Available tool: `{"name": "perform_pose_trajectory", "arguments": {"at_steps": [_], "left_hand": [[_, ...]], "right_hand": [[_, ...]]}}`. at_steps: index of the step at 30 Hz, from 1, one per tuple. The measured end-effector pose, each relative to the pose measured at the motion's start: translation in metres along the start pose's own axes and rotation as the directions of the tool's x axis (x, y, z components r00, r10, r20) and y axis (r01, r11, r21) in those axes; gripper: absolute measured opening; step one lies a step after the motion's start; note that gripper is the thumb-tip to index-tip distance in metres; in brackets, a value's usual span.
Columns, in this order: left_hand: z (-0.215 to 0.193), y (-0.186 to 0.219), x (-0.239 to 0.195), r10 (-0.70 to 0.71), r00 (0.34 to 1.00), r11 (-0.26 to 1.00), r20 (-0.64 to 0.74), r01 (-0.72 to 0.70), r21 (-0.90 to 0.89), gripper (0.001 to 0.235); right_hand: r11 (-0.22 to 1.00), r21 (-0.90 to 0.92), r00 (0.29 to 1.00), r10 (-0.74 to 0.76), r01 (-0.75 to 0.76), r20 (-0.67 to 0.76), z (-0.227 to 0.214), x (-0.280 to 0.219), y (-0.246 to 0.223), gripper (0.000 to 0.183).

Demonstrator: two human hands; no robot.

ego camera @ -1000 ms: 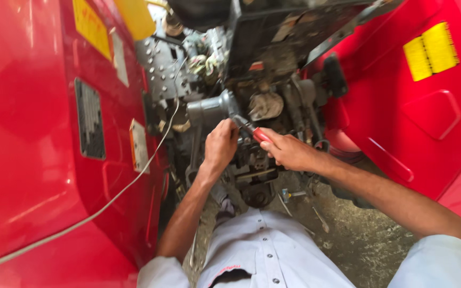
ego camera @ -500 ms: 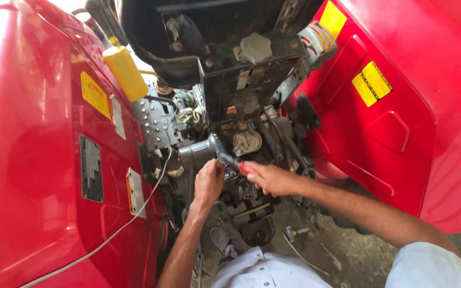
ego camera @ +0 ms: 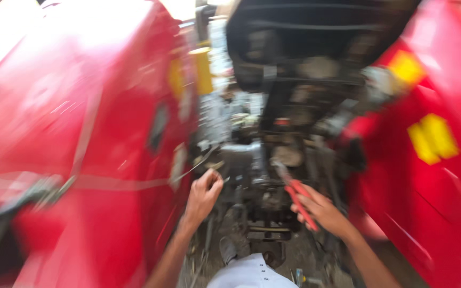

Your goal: The person works on the rear hydraulic and mechanical components of a red tractor, using pliers to manipulate wires and metal parts, then picks up and installs a cylindrical component into the tractor's rear assembly.

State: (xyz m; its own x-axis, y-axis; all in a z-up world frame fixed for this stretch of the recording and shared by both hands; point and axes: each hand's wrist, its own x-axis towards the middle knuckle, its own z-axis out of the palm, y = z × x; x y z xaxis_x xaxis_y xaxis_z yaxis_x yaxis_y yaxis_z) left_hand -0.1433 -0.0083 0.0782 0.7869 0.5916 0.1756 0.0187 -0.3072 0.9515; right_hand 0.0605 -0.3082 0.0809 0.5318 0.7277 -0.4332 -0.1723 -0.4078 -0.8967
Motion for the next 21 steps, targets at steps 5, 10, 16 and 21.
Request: {"name": "perform_pose_trajectory", "arguments": {"at_steps": [5,10,16,21], "left_hand": [[-0.076,0.067,-0.025,0.328,0.909,0.918,-0.257,-0.244,0.313,0.013],[-0.145,0.122,-0.029,0.494,0.770,0.742,-0.404,-0.132,0.657,0.013],[-0.251,0.119,0.052,0.542,0.720,0.391,-0.433,0.240,0.889,0.015],[-0.297,0.068,0.117,0.425,0.748,0.414,-0.510,0.341,0.844,0.023]], "right_hand": [[0.992,0.118,0.995,0.045,-0.055,0.090,-0.014,0.017,0.040,0.058],[0.994,0.100,0.990,0.020,-0.034,0.141,-0.006,0.032,0.056,0.056],[0.998,0.057,0.979,0.013,-0.025,0.205,0.028,0.016,0.029,0.053],[0.997,0.061,0.964,-0.069,0.056,0.257,0.041,-0.016,0.015,0.054]]}}
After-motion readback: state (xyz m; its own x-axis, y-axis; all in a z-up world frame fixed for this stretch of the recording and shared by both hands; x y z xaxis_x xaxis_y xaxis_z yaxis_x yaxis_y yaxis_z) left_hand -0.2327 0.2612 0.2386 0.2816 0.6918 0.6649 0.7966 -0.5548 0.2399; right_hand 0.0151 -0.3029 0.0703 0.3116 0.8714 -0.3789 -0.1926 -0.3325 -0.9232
